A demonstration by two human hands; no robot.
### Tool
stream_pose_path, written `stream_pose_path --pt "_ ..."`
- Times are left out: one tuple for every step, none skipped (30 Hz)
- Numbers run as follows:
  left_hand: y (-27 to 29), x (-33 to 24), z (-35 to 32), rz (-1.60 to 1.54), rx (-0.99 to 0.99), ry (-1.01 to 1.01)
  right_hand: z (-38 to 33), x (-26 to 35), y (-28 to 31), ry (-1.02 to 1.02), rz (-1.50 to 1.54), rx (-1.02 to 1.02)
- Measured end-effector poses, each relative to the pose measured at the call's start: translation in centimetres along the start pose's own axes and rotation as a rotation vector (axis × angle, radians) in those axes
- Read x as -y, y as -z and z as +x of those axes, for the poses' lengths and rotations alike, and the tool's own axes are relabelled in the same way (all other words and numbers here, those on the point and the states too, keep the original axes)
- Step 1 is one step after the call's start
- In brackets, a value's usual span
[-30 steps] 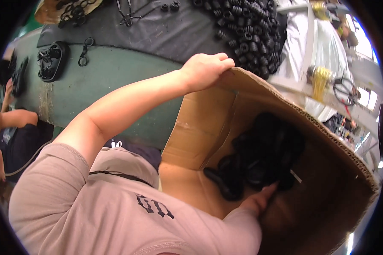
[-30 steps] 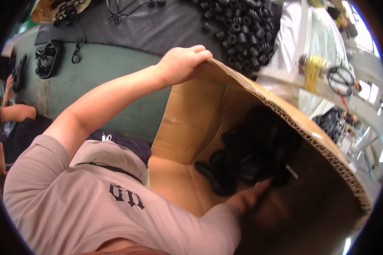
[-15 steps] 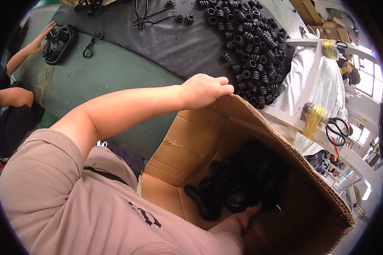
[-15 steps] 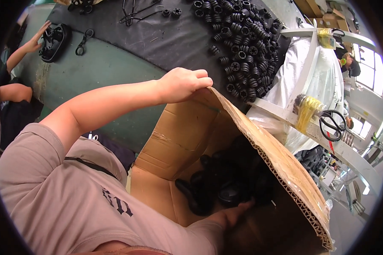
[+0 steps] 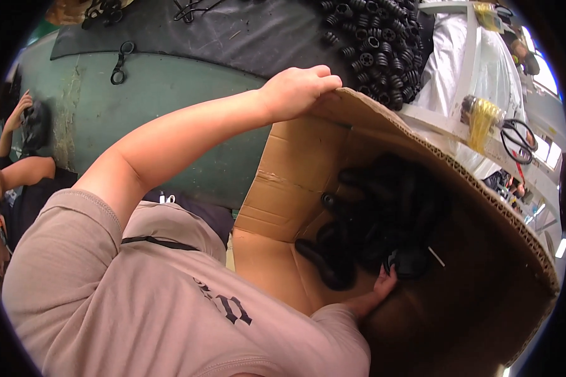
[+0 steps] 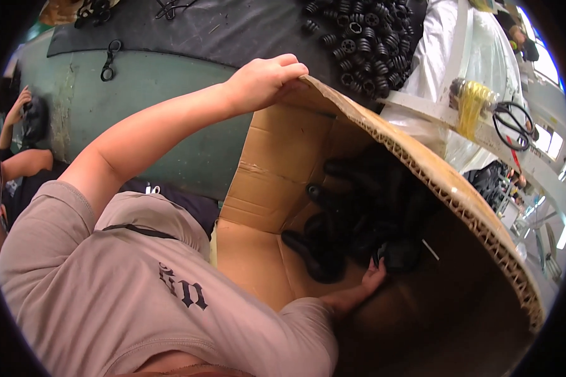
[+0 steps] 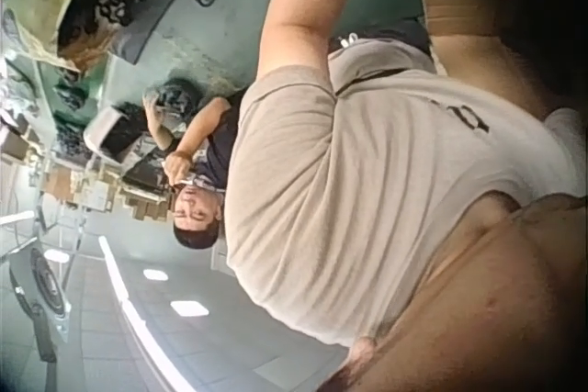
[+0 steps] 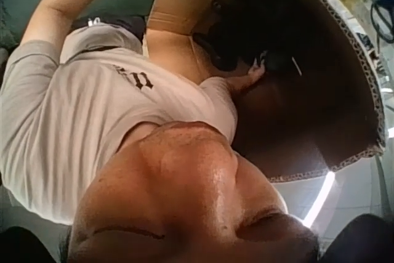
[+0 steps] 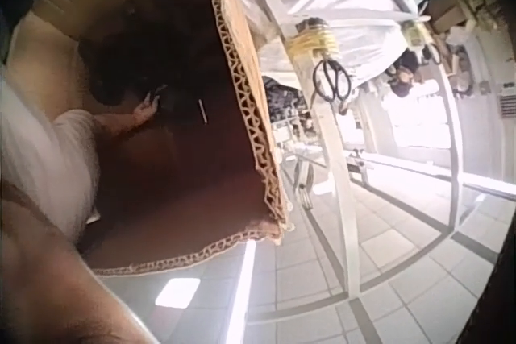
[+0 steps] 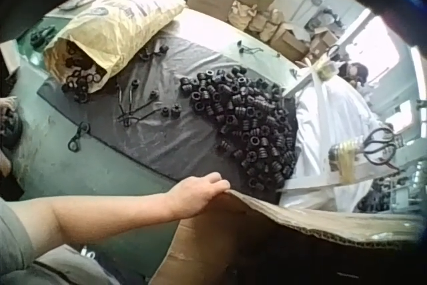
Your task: Assembling plastic and metal components onto bicycle seats at a factory workstation.
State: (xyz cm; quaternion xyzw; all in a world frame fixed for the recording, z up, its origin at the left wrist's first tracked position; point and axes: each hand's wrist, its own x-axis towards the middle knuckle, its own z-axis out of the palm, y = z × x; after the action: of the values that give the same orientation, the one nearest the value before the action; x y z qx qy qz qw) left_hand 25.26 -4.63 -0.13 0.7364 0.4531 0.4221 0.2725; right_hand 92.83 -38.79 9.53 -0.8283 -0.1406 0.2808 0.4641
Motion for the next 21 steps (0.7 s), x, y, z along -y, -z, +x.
stream_pose_path --pt "0.0 0.1 0.1 -0.015 0.011 -0.006 -0.8 -0.4 0.5 0.009 0.098 0.090" --pt "0.1 0.5 -0.1 0.004 -0.013 -0.005 -1.3 -0.5 -0.1 0.016 0.194 0.190" --pt "0.2 0.8 -0.1 0.021 -0.037 -0.004 -1.6 -0.4 -0.8 0.011 0.191 0.181" --pt "-0.2 0.5 -0.2 -0.029 0.003 0.036 -3.1 -1.6 -0.4 0.002 0.245 0.241" --pt "0.1 0.6 -0.4 -0.013 -0.003 0.035 -3.8 -2.3 -1.2 -0.008 0.291 0.319" --pt "0.8 0.9 -0.8 -0.005 -0.012 0.033 -4.2 -2.4 -2.8 -0.017 0.286 0.309" --pt "0.7 0.8 -0.7 -0.016 -0.022 0.016 -4.6 -2.3 -3.3 -0.027 0.315 0.328" --pt "0.6 1.2 -0.6 0.022 -0.019 0.019 -5.0 -2.3 -3.7 -0.042 0.345 0.354" --pt "0.6 1.2 -0.7 0.031 -0.011 0.051 -5.5 -2.6 -4.1 -0.048 0.348 0.341" --pt "0.6 1.4 -0.7 0.050 -0.009 0.052 -5.9 -3.3 -4.8 -0.034 0.346 0.374" --pt "0.7 1.5 -0.7 0.065 -0.011 0.057 -6.1 -3.6 -5.4 -0.018 0.338 0.409" --pt "1.0 1.8 -0.7 0.069 -0.003 0.059 -6.1 -4.0 -6.2 -0.026 0.341 0.408" --pt "1.2 1.9 -0.4 0.088 -0.009 0.053 -6.0 -4.3 -6.5 -0.044 0.359 0.509" --pt "0.8 1.6 -0.1 0.082 -0.014 0.039 -6.0 -4.6 -5.0 -0.050 0.368 0.588" --pt "0.4 1.1 0.1 0.054 -0.010 0.030 -5.7 -5.0 -3.8 -0.038 0.360 0.562" --pt "0.0 0.5 0.5 -0.023 -0.014 0.012 -5.4 -4.4 -0.5 0.029 0.188 0.594" --pt "-0.4 0.3 0.5 -0.077 -0.012 -0.006 -5.5 -4.3 1.4 0.077 0.026 0.635" --pt "-0.7 0.4 0.2 -0.058 0.012 -0.018 -5.2 -4.9 -2.0 0.072 -0.038 0.762" --pt "-0.3 1.1 -0.2 0.003 -0.005 -0.041 -4.5 -3.7 -9.0 0.064 -0.093 0.921" --pt "1.1 3.2 -1.1 0.093 -0.025 -0.033 -6.6 0.9 -21.1 0.026 -0.060 0.992" --pt "1.6 2.8 -0.9 0.087 -0.030 -0.041 -10.4 6.7 -26.6 -0.102 0.143 1.345"
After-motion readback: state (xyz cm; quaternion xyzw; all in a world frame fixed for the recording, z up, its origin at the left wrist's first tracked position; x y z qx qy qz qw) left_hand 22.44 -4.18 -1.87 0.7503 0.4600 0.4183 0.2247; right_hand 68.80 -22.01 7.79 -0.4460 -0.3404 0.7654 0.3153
